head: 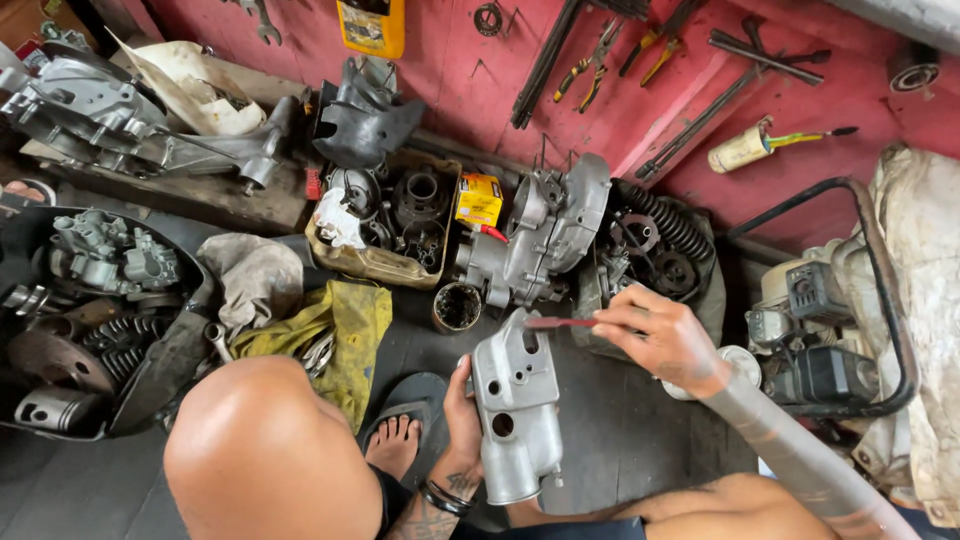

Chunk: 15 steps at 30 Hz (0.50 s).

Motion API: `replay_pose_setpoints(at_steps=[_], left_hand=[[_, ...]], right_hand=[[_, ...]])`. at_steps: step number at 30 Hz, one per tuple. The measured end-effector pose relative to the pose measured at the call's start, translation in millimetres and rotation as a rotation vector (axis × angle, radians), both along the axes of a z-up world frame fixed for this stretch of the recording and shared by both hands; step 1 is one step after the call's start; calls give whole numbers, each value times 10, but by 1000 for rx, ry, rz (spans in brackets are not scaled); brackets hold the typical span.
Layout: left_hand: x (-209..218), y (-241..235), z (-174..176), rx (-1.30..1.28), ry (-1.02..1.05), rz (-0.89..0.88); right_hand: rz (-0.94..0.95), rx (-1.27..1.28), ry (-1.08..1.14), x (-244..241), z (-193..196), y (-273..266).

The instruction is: Cleaning a motorcycle engine casing using a small brush

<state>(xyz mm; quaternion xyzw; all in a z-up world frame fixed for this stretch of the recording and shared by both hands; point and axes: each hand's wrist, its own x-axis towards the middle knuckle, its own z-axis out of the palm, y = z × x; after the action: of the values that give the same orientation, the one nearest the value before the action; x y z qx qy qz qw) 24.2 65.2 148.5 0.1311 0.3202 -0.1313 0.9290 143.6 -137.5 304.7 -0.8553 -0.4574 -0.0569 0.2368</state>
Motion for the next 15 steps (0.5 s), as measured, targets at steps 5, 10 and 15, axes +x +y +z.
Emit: replay_pose_setpoints(at_steps=[5,10,15], left_hand=[[31,28,169,72,36,17],[6,47,163,22,20,14],[10,29,109,6,-8,35]], right_hand=[[88,-39,10,-160,142,163],[2,0,-15,-8,40,2],[84,-44,52,-132,151,162]])
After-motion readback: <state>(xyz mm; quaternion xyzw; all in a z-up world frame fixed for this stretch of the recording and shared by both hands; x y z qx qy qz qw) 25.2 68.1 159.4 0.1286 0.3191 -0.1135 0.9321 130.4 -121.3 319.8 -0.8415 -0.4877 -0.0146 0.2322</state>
